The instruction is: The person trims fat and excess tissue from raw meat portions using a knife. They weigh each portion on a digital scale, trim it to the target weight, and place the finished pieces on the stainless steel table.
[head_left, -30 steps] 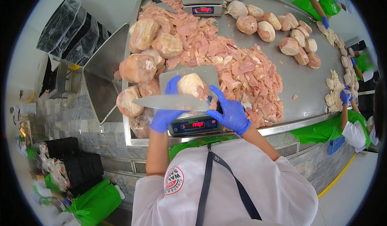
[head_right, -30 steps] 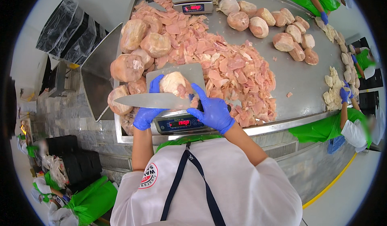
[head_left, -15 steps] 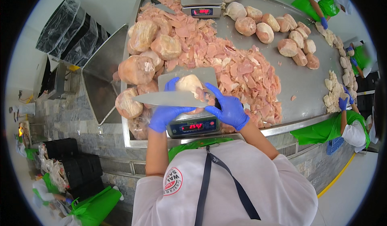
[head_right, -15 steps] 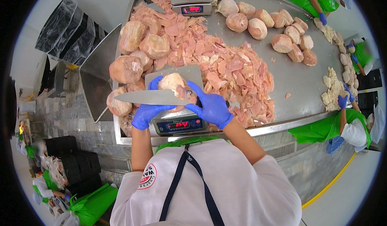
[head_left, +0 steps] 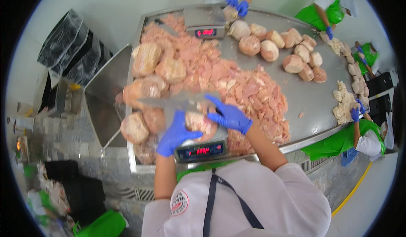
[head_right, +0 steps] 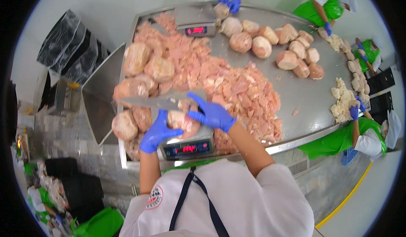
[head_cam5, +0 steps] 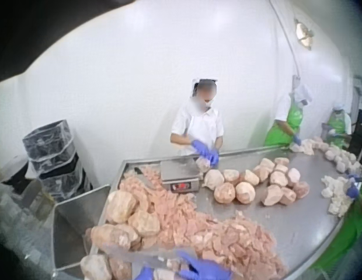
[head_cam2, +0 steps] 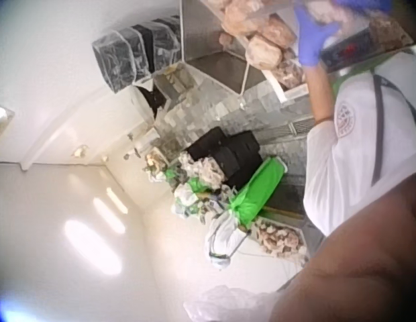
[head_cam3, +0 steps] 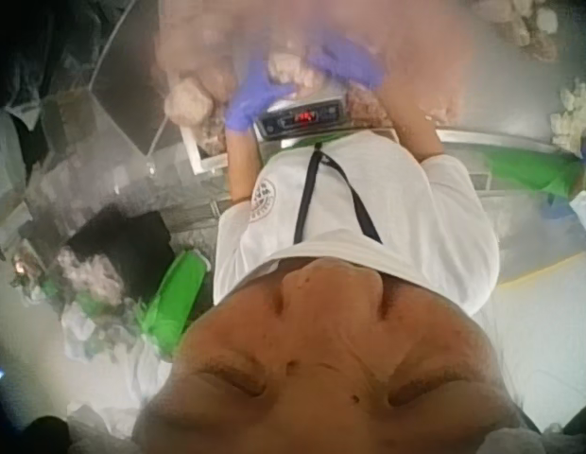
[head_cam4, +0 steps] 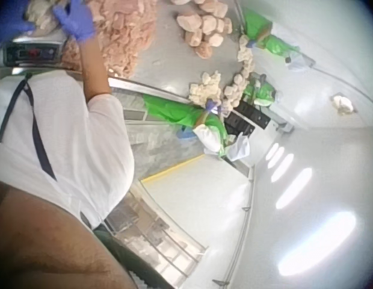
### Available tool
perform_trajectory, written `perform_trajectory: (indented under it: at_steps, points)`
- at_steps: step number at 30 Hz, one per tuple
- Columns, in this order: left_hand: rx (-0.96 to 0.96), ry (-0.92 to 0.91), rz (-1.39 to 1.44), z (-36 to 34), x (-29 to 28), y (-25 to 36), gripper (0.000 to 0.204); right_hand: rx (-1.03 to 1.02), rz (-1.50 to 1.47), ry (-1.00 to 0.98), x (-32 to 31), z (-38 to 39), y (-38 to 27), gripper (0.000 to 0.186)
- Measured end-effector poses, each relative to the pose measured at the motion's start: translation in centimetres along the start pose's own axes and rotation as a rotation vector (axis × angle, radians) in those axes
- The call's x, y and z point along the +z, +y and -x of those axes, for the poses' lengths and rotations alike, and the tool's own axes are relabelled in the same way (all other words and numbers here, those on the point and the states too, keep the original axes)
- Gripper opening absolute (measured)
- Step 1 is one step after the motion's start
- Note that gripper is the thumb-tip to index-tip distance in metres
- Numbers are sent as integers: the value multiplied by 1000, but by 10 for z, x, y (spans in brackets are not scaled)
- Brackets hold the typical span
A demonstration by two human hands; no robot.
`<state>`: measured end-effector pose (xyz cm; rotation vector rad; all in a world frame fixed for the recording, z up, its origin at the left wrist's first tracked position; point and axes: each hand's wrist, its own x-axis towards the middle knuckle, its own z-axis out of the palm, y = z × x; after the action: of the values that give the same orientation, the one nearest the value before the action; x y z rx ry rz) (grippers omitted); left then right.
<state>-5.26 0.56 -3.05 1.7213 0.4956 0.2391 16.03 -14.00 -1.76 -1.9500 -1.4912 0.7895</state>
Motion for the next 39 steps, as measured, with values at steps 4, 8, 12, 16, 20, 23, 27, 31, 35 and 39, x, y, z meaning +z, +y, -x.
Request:
perform_trajectory:
  at_steps: [4, 8, 12, 16, 20, 23, 27, 31, 35, 39]
  points:
    - [46, 69, 107, -2, 6, 4, 111, 64, -117, -59, 3, 32, 6, 71]
    - [21, 146, 107, -13, 24, 11, 101, 35, -146, -1, 14, 52, 35, 67]
    - [4, 97, 120, -17, 22, 18, 98, 45, -141, -44, 4, 36, 20, 67]
    - [18, 75, -23, -18, 17, 18, 92, -7, -114, 0, 8, 17, 18, 66]
    - [128, 9, -228, -26, 12, 15, 88, 21, -105, -5, 12, -14, 26, 68]
    - [124, 95, -262, -24, 17, 18, 85, 9, -126, 10, 0, -29, 12, 70]
    - [60, 358, 59, -17, 33, -19, 70, 219, -281, 274, 20, -10, 29, 76]
    - [-106, 318, 308, 16, 22, -22, 53, 457, -352, 515, 26, 43, 68, 83]
    - [-212, 262, 300, 37, 22, -12, 53, 512, 52, 627, 16, 74, 98, 82]
    - [-273, 184, 397, 37, 22, -7, 55, 109, 248, 661, 29, 59, 71, 79]
